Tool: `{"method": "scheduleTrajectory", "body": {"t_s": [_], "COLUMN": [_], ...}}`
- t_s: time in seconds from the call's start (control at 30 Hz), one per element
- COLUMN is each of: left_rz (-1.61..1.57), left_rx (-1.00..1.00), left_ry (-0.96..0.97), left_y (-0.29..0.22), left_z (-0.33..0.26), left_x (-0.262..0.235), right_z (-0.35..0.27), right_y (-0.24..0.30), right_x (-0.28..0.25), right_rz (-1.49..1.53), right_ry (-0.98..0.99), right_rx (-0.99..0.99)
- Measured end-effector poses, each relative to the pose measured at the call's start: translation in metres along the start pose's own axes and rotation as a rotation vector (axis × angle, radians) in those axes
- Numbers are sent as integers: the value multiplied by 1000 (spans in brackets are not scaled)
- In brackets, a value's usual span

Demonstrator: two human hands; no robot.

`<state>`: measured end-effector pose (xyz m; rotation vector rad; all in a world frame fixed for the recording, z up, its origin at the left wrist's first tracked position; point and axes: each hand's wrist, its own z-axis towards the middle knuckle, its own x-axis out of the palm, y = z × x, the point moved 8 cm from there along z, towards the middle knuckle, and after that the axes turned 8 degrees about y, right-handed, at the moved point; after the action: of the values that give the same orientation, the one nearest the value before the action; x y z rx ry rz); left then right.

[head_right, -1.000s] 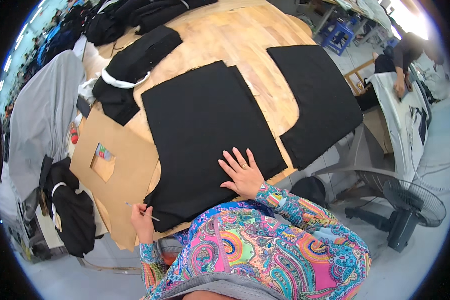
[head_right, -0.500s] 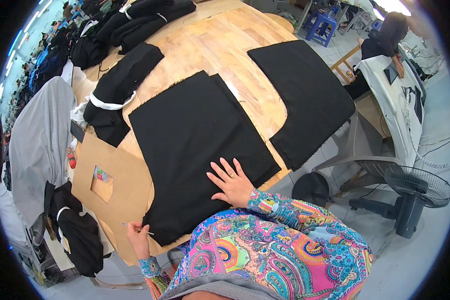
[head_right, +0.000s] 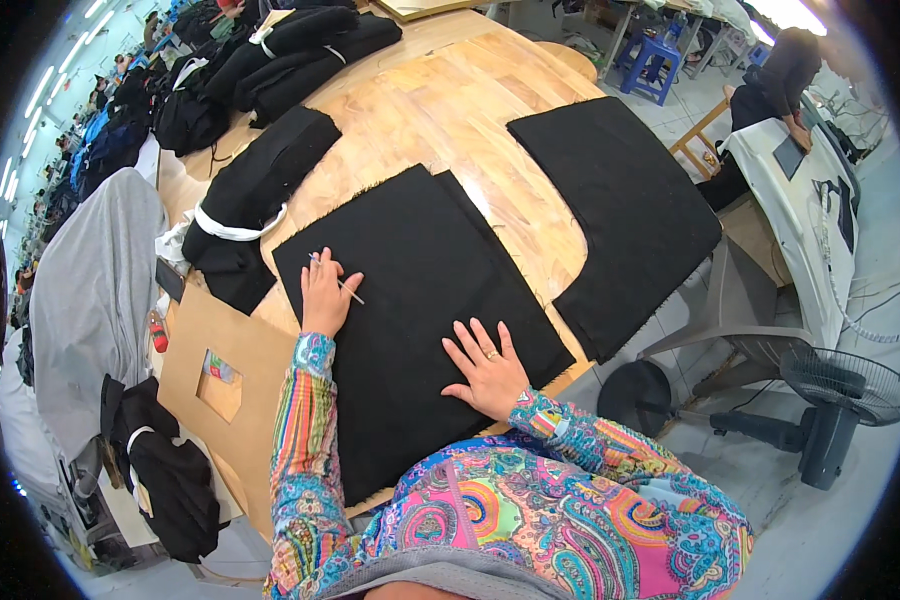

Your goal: The person uses a cardboard template to mark black fabric pieces on a wooden table. They place the template on the fabric, trace the outline with a white marker, and then move the template to the next piece of fabric to repeat the process.

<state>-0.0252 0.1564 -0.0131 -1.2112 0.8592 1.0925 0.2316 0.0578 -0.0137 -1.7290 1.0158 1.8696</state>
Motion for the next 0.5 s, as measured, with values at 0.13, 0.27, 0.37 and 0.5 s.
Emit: {"method": "scheduleTrajectory", "body": {"t_s": [0.13, 0.27, 0.37, 0.5], "left_rz": [39, 120, -13, -18], "left_rx": [-65, -102, 168, 223], "left_ry": [-12, 4, 29, 128], "left_y": [13, 2, -40, -52], "left_z": [6, 13, 27, 33], "left_x": [10, 8, 6, 29], "right_z": [0, 0, -1, 4], "right_y": [-1, -3, -2, -4], "right_x": [0, 0, 1, -2], "right_rz": [-4, 9, 13, 82], "right_ry": [15, 21, 33, 54], "right_rx": [10, 17, 16, 19]}}
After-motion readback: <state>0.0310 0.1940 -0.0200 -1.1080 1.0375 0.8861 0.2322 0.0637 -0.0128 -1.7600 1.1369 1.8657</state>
